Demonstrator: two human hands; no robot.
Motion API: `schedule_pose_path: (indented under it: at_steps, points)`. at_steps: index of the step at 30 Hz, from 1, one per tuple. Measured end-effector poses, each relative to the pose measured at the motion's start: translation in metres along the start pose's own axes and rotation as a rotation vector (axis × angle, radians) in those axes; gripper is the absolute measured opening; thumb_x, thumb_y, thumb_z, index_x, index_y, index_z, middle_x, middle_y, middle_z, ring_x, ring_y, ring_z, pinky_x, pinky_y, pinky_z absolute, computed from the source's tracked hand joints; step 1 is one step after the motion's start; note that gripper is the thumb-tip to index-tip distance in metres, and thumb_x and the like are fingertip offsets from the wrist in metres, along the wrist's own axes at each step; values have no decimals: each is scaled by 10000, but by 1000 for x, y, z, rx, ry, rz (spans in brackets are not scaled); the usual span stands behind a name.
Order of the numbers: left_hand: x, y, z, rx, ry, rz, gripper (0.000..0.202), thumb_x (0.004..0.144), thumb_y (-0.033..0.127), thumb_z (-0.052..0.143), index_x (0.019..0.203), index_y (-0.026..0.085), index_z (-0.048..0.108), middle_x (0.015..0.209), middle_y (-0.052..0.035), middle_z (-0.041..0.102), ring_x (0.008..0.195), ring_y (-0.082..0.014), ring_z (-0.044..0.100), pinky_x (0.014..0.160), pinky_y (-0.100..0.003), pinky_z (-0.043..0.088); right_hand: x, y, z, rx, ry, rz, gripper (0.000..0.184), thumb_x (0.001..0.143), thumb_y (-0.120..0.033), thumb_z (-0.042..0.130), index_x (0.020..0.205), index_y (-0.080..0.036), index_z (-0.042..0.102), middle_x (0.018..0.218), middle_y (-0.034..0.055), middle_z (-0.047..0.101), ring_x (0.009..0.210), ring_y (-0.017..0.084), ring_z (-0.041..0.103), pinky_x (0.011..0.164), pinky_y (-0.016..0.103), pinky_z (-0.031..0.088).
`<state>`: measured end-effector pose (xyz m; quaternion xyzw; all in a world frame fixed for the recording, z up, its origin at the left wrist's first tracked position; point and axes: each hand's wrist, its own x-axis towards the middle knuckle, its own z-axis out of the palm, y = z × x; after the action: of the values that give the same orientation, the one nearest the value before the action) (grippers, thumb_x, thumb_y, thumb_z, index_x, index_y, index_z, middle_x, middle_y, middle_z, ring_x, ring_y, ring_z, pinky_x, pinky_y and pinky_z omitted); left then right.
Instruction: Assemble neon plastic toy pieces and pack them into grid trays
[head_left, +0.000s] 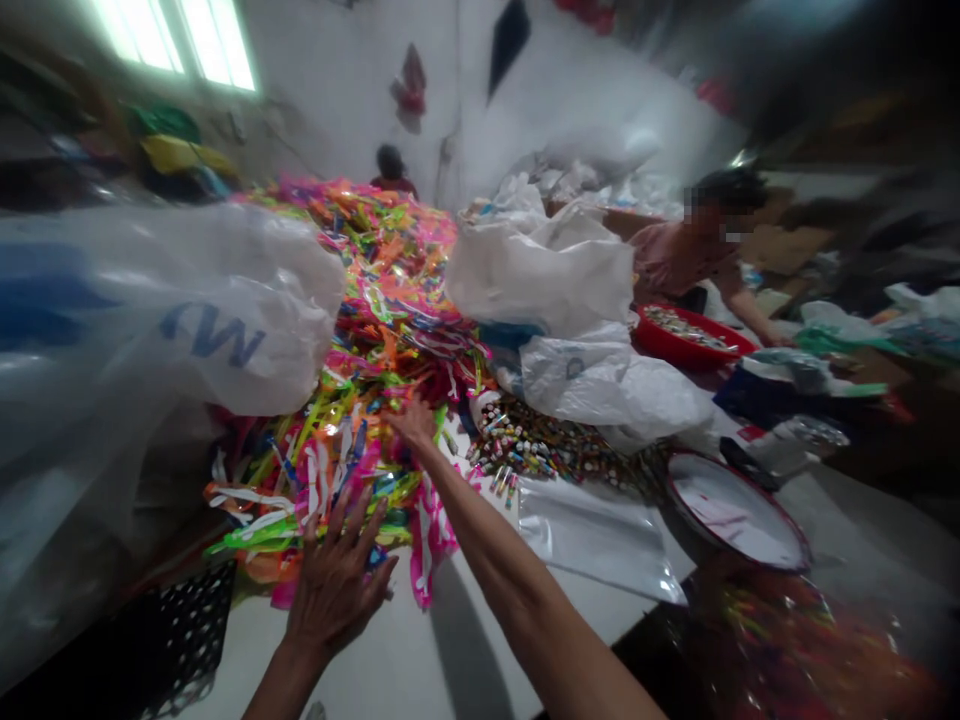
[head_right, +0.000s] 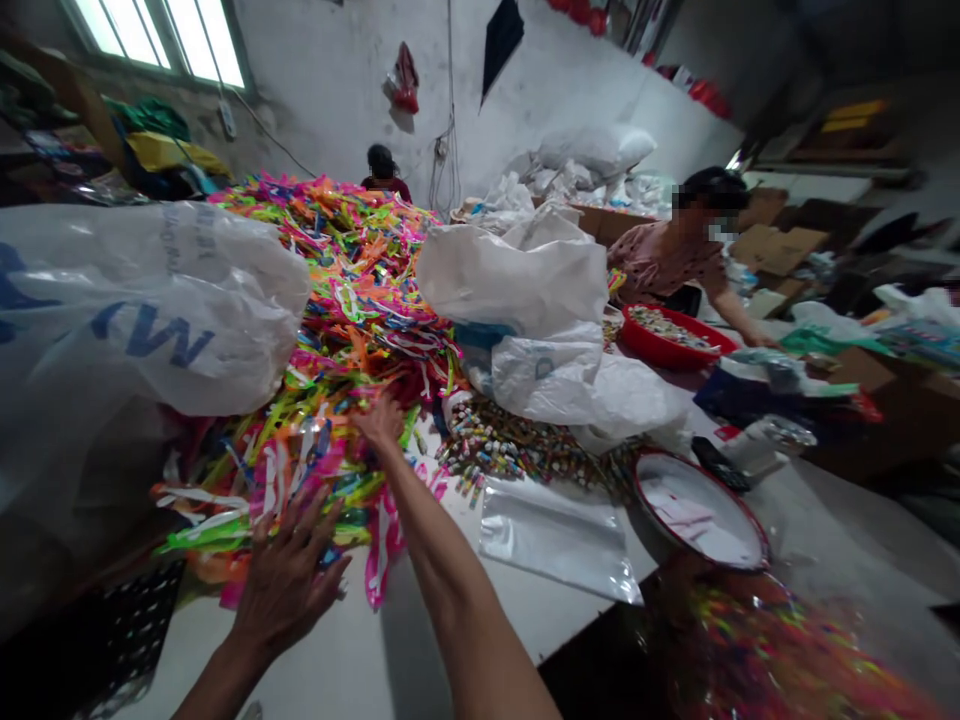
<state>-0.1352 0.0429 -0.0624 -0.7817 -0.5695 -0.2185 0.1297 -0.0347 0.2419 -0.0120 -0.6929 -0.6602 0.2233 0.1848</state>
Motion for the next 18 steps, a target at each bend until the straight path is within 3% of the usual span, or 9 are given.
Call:
schedule_pose_path:
  at_steps: [4, 9, 12, 14, 16, 18]
  points:
    - [0, -3, 4, -12, 0, 49, 512, 790, 424, 511, 1245, 188, 511, 1369, -117, 443, 1322, -327, 275, 1090, -570, 93, -33, -22, 22, -30, -61, -295, 624, 799, -446, 494, 1344, -200, 314, 1259, 141, 491, 1173, 314, 417, 947, 484, 336]
    - [-4, -8, 11, 41, -22, 70, 476, 770, 374, 510, 1198, 168, 544, 1243, -140, 546, 1270, -348, 346, 1062, -581, 127, -71, 0, 13, -60, -181, -617, 703, 798, -572, 481, 1385, -244, 278, 1279, 143, 454, 1227, 340, 339, 956, 522, 315]
    - [-4, -9, 11, 77, -18, 85, 463, 780, 335, 483, 1197, 140, 533, 1269, -165, 520, 1264, -353, 351, 1044, -601, 133, -88, 15, -9, -37, -202, -633, 751, 785, -614, 492, 1409, -278, 245, 1350, 132, 400, 1275, 347, 293, 1000, 542, 262]
    - [-4, -8, 7, 64, -9, 81, 468, 802, 320, 462, 1235, 147, 494, 1342, -160, 456, 1289, -341, 321, 1046, -606, 118, -103, 33, -32, 28, -114, -634, 695, 812, -585, 481, 1402, -288, 264, 1377, 99, 385, 1268, 287, 334, 1018, 473, 284]
    - [-4, -7, 2, 31, 19, 57, 494, 833, 317, 430, 1301, 161, 417, 1412, -149, 370, 1305, -329, 300, 1049, -612, 94, -122, 66, -58, 96, -4, -621, 583, 854, -512, 466, 1364, -256, 350, 1345, 74, 438, 1209, 203, 422, 998, 354, 343]
    - [-4, -4, -4, -23, 68, 36, 529, 869, 323, 375, 1374, 187, 297, 1452, -128, 308, 1312, -322, 293, 1046, -614, 100, -144, 115, -84, 87, 84, -529, 460, 873, -433, 470, 1274, -208, 478, 1272, 70, 518, 1158, 161, 473, 979, 286, 363]
